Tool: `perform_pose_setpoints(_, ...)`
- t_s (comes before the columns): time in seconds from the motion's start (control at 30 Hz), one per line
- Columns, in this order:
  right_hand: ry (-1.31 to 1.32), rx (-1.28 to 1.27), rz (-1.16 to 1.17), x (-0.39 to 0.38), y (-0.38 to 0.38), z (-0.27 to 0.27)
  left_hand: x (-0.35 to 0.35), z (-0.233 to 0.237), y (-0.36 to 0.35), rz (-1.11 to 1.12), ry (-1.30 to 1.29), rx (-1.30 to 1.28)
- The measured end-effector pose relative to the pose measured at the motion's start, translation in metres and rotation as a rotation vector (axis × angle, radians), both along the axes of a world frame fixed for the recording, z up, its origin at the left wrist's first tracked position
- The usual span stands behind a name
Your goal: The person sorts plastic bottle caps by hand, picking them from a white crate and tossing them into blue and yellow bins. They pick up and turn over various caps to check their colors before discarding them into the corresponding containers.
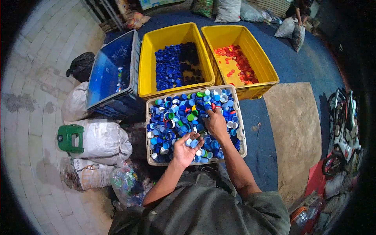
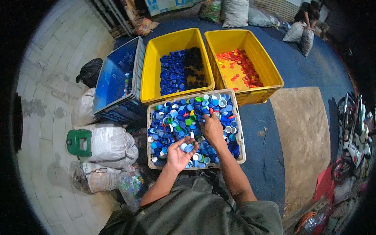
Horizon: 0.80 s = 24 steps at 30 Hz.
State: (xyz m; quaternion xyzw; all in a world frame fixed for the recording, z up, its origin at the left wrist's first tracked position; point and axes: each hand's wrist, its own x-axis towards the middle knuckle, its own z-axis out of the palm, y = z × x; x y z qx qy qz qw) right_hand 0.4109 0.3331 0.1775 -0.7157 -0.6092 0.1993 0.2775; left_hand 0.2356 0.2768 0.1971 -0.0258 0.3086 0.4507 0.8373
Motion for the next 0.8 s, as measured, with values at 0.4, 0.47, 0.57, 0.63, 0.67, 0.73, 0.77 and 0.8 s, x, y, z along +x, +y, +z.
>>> perform_pose_setpoints(0.4,1.312,-0.170,-0.145,0.022,-0.008,-0.030,-0.015,0.010,-0.025,0.095,0.068,0.126)
perform_pose_setpoints(0.47,1.435,-0.207,-0.192,0.016,-0.016,-0.012,-0.019,0.016,-0.024,0.100,0.121,0.150)
perform_pose_setpoints(0.57,1.557,-0.251,-0.179,0.007,-0.028,0.005,-0.024,0.028,-0.024,0.141,0.156,0.181)
perform_pose_setpoints(0.63,1.600,-0.279,-0.144,0.000,-0.035,0.013,-0.032,0.030,-0.022,0.174,0.145,0.150)
perform_pose_setpoints(0.67,1.621,-0.290,-0.124,-0.005,-0.036,0.015,-0.037,0.029,-0.021,0.177,0.161,0.140)
perform_pose_setpoints(0.73,1.688,-0.331,-0.067,-0.014,-0.040,0.008,-0.046,0.024,-0.016,0.184,0.189,0.126)
perform_pose_setpoints(0.77,1.728,-0.329,-0.070,-0.020,-0.043,0.009,-0.052,0.023,-0.013,0.192,0.153,0.114)
perform_pose_setpoints(0.8,1.767,-0.326,-0.074,-0.027,-0.045,0.011,-0.058,0.019,-0.009,0.190,0.162,0.107)
